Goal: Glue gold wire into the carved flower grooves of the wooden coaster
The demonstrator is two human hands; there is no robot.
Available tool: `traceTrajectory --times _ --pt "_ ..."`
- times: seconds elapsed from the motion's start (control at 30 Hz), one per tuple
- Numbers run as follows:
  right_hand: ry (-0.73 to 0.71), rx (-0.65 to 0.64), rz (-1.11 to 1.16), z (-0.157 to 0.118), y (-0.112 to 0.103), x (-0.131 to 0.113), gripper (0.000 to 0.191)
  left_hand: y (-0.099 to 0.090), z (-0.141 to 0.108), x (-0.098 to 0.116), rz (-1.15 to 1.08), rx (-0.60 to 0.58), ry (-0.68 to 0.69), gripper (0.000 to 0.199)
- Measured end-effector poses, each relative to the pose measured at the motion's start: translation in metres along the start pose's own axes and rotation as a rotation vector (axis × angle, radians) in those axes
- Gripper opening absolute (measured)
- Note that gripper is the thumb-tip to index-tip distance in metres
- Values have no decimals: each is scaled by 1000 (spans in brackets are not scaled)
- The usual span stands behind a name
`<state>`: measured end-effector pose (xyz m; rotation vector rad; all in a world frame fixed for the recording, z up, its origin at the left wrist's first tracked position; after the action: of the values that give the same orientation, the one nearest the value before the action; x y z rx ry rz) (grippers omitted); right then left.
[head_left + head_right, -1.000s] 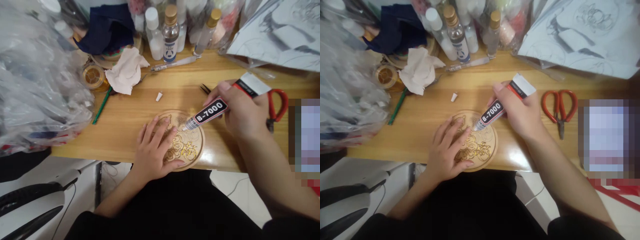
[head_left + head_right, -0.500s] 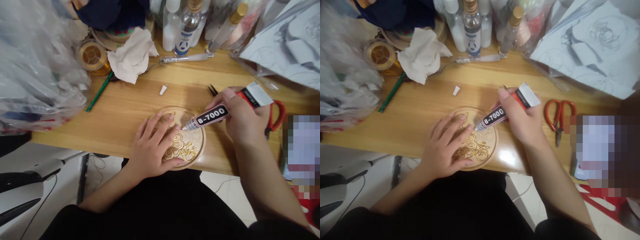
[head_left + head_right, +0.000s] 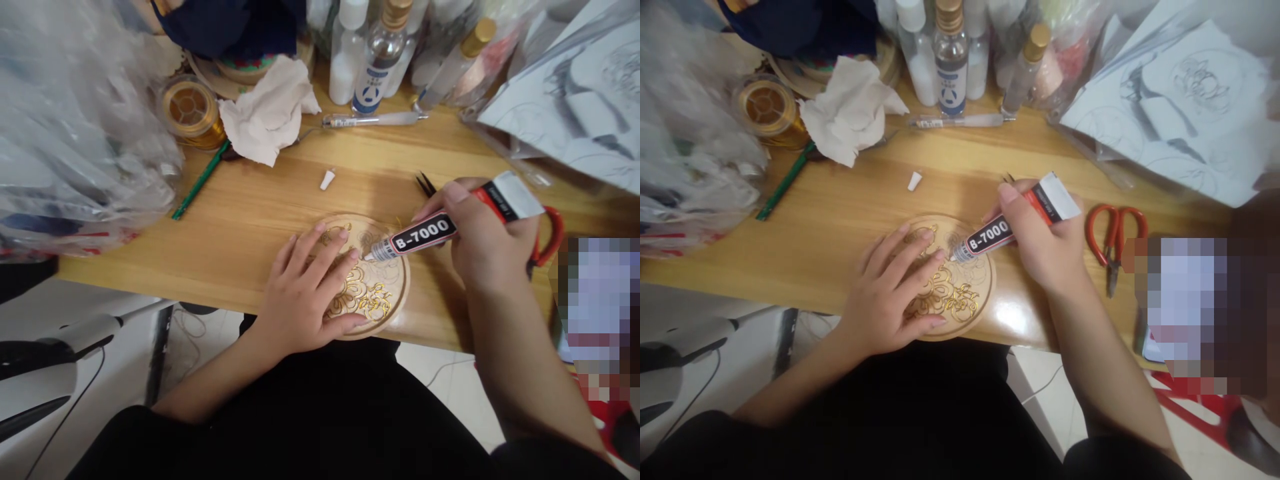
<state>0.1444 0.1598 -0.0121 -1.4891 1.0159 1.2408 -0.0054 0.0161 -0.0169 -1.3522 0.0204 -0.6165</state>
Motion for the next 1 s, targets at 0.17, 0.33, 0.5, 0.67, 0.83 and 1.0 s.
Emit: traceTrajectory --times 0.17,0.33,0.5,0.67,0.83,1.0 --pt "-19 29 21 0 -1 -2 23 0 0 0 8 2 -1 68" --pt "-48 48 42 0 -2 -3 25 1 -1 0 5 -9 -5 67" --pt "-27 52 26 0 -1 -4 21 0 0 0 11 -10 4 68" --pt "-52 57 20 0 -1 -5 20 1 0 0 13 -7 8 67" --pt "-70 58 15 -2 -1 -6 21 1 -1 0 -6 -8 -5 68" --pt "-74 22 17 -2 2 -7 22 1 -1 0 1 -3 -3 67"
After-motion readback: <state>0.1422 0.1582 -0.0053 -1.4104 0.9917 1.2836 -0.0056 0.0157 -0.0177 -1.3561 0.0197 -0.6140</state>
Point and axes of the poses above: each hand's wrist, its own z-axis towards the middle knuckle, its own y-axis out of the palm, x = y × z, the point moved 7 cm from there along z, towards the middle knuckle, and after that the axes turned 10 degrees about y, right-handed, at the moved point
